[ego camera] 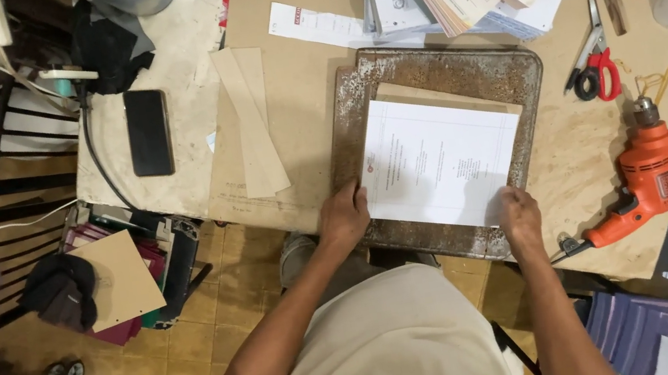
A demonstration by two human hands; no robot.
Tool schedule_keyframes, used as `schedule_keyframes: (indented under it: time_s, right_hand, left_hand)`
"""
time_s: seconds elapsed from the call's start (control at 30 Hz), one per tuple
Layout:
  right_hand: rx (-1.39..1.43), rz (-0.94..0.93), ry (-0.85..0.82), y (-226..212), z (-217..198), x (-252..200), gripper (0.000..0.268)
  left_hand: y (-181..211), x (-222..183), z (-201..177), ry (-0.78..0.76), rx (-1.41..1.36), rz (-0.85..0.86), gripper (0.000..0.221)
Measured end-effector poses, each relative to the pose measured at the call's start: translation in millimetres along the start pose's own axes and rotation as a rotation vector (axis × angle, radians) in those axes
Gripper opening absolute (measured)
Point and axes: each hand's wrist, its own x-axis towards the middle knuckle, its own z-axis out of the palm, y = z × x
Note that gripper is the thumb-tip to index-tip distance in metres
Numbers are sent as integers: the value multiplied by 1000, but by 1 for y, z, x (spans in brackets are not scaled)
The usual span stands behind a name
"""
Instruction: Aligning and preparing a stack of paper on a board for a drilling or binding process
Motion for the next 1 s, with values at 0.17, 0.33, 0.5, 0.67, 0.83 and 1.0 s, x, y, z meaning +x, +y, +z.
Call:
schedule_keyframes:
  time_s: [0.17, 0.33, 0.5, 0.67, 0.83, 1.0]
  right_hand:
    - [-37, -4, 24, -31, -5, -24, 50]
    - [-64, -16, 45, -27, 3, -21, 46]
    - [-81, -42, 89, -21, 10, -13, 42]
    - [-55, -31, 74, -26, 2, -21, 40]
    - [-76, -29, 38, -23, 5, -13, 46]
    - [-151, -38, 36, -1, 0, -5, 48]
  left_hand:
    - [-20, 18, 18, 101, 103, 55, 50]
    - [-27, 26, 25, 121, 125, 71, 45]
    - [-28, 26, 26, 106, 164, 70, 44]
    - [-25, 27, 17, 68, 139, 70, 47]
    - [-33, 32, 21, 123, 131, 124, 45]
    - [-41, 36, 18, 140, 105, 156, 46]
